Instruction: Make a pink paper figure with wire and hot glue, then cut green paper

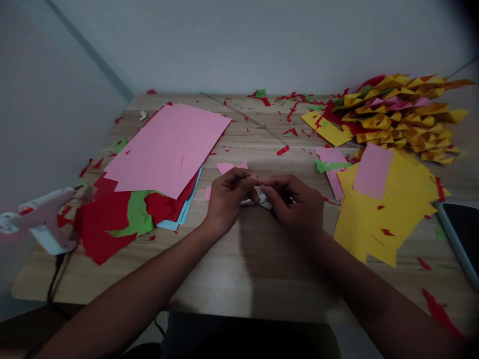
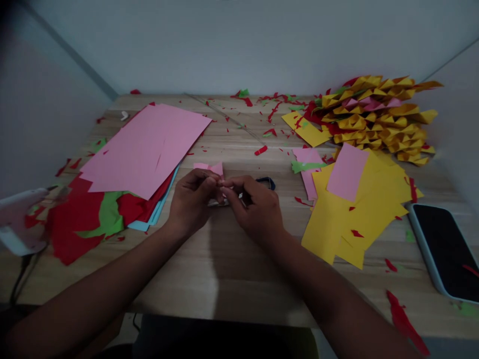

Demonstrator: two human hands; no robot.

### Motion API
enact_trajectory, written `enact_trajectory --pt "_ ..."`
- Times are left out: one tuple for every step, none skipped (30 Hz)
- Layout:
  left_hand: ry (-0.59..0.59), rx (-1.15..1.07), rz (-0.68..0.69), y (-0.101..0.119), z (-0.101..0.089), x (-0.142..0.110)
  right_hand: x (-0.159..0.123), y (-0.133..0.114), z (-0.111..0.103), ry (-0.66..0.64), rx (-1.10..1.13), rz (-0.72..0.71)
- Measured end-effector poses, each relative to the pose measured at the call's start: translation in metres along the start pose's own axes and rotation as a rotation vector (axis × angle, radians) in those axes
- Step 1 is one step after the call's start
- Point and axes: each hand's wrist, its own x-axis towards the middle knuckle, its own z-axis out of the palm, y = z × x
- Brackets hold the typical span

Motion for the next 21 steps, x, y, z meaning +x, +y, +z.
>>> enact_trajectory --pt "0.01 0.049 0.015 0.002 0.0 0.001 0.0 0.002 0.0 -0.003 -0.055 -0.025" --pt "0.018 0.099 0.029 0.003 0.0 0.001 0.001 0.004 -0.001 -0.012 -0.105 -0.051" --pt "0.022 0.145 0.039 0.005 0.0 0.002 0.002 0.006 -0.001 -0.024 -0.147 -0.074" --pt "0.019 0.183 0.047 0.007 0.0 0.002 0.003 0.008 -0.002 -0.034 -0.183 -0.096" --pt "0.009 0.219 0.049 0.009 -0.001 0.003 0.004 0.009 -0.004 -0.044 -0.216 -0.121" --pt "-0.009 0.26 0.045 0.01 -0.001 0.003 0.006 0.011 -0.005 -0.055 -0.252 -0.154" --pt "-0.026 0.306 0.042 0.012 -0.001 0.004 0.007 0.012 -0.006 -0.062 -0.294 -0.195" --pt "-0.039 0.359 0.051 0.013 -0.002 0.005 0.009 0.013 -0.007 -0.066 -0.34 -0.242" --pt "-0.052 0.42 0.067 0.015 -0.003 0.005 0.011 0.014 -0.009 -0.068 -0.387 -0.286" --pt "-0.067 0.489 0.092 0.016 -0.003 0.006 0.013 0.015 -0.01 -0.069 -0.432 -0.323" --pt "-0.083 0.561 0.121 0.017 -0.005 0.007 0.014 0.016 -0.011 -0.07 -0.471 -0.354" --pt "-0.102 0.632 0.152 0.018 -0.006 0.007 0.015 0.017 -0.012 -0.076 -0.503 -0.378" --pt "-0.127 0.697 0.176 0.019 -0.007 0.008 0.016 0.017 -0.013 -0.084 -0.529 -0.399" --pt "-0.159 0.759 0.193 0.02 -0.009 0.008 0.017 0.018 -0.013 -0.101 -0.551 -0.421" --pt "-0.19 0.819 0.208 0.021 -0.01 0.008 0.017 0.018 -0.014 -0.12 -0.573 -0.441" --pt "-0.219 0.887 0.223 0.023 -0.011 0.008 0.018 0.018 -0.014 -0.143 -0.595 -0.46" --pt "-0.25 0.97 0.237 0.024 -0.013 0.008 0.018 0.018 -0.014 -0.168 -0.615 -0.475" --pt "-0.276 1.065 0.252 0.026 -0.014 0.008 0.018 0.018 -0.014 -0.194 -0.634 -0.489" --pt "-0.301 1.158 0.265 0.028 -0.015 0.008 0.019 0.018 -0.014 -0.222 -0.647 -0.503" --pt "-0.326 1.227 0.267 0.029 -0.016 0.008 0.019 0.018 -0.015 -0.245 -0.652 -0.515" --pt "-0.346 1.248 0.253 0.029 -0.017 0.009 0.019 0.018 -0.016 -0.256 -0.644 -0.525"
